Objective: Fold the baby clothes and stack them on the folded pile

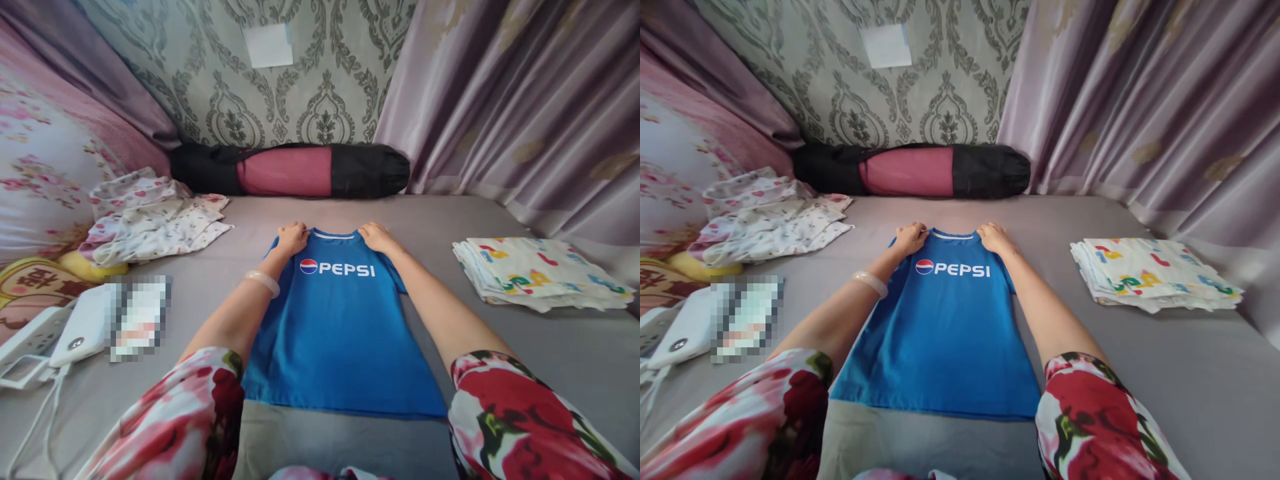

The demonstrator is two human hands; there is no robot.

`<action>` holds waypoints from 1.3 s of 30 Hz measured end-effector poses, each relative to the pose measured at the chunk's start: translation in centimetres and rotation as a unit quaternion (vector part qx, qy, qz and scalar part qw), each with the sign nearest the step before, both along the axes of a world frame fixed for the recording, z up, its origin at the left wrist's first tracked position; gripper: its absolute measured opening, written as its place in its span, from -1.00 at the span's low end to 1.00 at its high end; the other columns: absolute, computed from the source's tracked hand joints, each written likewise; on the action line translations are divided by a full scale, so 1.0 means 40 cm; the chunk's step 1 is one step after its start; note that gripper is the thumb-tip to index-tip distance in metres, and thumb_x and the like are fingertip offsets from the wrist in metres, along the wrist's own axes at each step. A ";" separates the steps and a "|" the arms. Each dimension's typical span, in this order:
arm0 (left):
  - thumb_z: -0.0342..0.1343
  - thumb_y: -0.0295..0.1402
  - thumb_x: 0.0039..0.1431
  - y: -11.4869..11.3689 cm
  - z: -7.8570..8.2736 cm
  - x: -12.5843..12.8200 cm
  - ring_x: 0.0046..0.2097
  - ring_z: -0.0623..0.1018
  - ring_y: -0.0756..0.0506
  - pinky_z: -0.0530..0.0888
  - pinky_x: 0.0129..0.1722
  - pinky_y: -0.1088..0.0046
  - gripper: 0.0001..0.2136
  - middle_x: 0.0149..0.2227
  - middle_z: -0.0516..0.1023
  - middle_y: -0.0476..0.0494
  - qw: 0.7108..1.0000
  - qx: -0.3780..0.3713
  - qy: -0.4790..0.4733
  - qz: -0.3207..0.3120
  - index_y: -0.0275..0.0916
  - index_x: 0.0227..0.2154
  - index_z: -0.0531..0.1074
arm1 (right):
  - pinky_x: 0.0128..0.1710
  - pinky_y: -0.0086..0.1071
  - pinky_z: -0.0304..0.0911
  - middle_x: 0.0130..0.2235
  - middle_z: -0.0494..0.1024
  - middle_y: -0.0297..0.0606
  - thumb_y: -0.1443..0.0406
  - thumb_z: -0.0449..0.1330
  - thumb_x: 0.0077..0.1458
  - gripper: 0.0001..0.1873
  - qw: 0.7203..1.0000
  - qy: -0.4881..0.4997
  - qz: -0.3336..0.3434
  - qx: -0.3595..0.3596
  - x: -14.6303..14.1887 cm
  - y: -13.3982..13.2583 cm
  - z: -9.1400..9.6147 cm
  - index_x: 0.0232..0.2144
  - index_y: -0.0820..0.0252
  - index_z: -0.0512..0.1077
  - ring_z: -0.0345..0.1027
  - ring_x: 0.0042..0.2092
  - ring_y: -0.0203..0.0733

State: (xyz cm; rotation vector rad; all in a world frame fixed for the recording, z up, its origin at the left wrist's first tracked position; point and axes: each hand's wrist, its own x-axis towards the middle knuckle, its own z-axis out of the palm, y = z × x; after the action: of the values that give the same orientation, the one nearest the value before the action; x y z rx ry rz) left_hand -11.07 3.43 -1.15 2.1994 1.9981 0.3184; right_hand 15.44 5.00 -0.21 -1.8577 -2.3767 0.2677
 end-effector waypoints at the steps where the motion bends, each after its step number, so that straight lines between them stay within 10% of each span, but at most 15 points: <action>1: -0.11 -0.26 0.32 0.006 0.002 0.003 0.12 0.40 -0.27 0.26 0.04 0.15 -0.73 0.06 0.47 -0.28 1.000 -0.006 -0.003 -0.014 -0.22 -0.04 0.38 | 0.04 -0.26 0.16 0.06 0.46 -0.08 0.19 -0.10 0.34 -0.62 1.000 0.006 -0.003 -0.003 -0.004 0.003 -0.001 -0.03 0.17 0.45 0.29 0.11 -0.03; 11: -0.19 -0.27 0.36 -0.020 -0.022 0.046 0.03 0.46 -0.25 0.27 -0.03 0.26 -0.72 -0.03 0.51 -0.34 0.998 0.050 0.046 0.003 -0.26 -0.09 0.37 | 0.07 -0.29 0.10 0.04 0.45 -0.02 0.25 -0.07 0.34 -0.68 0.996 0.009 -0.039 0.083 -0.042 -0.057 -0.030 -0.01 0.23 0.39 0.28 0.09 -0.06; 18: -0.07 -0.06 0.24 -0.001 0.030 -0.053 -0.04 0.52 -0.25 0.25 0.05 0.19 -0.67 -0.21 0.60 -0.24 0.998 -0.038 0.043 0.026 -0.18 -0.27 0.46 | -0.13 -0.36 0.21 -0.13 0.59 -0.05 0.16 -0.09 0.34 -0.59 0.995 0.063 -0.053 -0.050 0.060 -0.009 0.022 -0.30 0.21 0.50 0.43 -0.08 -0.06; 26: 0.19 0.06 -0.12 -0.015 0.065 -0.198 -0.31 0.45 -0.11 0.34 -0.32 0.46 -0.61 -0.48 0.50 -0.03 0.950 -0.155 -0.271 0.001 -0.21 -0.51 0.47 | -0.38 -0.47 0.22 -0.41 0.56 -0.34 0.19 0.19 0.02 -0.81 0.935 0.279 -0.082 -0.201 0.233 -0.004 0.039 -0.41 0.19 0.52 0.35 -0.37 -0.28; 33: 0.31 0.05 -0.27 -0.003 0.049 -0.202 -0.45 0.32 0.00 0.22 -0.44 0.50 -0.55 -0.56 0.34 0.07 0.915 -0.135 -0.379 -0.020 -0.21 -0.54 0.31 | -0.34 -0.45 0.21 -0.44 0.55 -0.35 0.12 0.27 -0.10 -0.77 0.971 0.193 -0.051 -0.131 0.259 -0.004 0.037 -0.47 0.17 0.54 0.36 -0.35 -0.24; 39: 0.21 0.08 -0.17 -0.005 0.055 -0.222 -0.50 0.21 0.00 0.08 -0.50 0.46 -0.55 -0.62 0.15 0.07 0.966 -0.111 -0.231 -0.025 -0.19 -0.66 0.21 | -0.44 -0.39 0.03 -0.65 0.24 -0.38 -0.07 0.16 0.01 -0.49 0.990 0.015 -0.087 -0.107 0.280 -0.038 0.063 -0.73 0.15 0.31 0.24 -0.46 -0.24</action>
State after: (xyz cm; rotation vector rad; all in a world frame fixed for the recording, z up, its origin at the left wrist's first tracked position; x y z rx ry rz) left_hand -19.95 3.24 1.04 1.8280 1.6347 0.5175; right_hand 26.62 3.49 2.33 -2.1207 -2.2234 0.5480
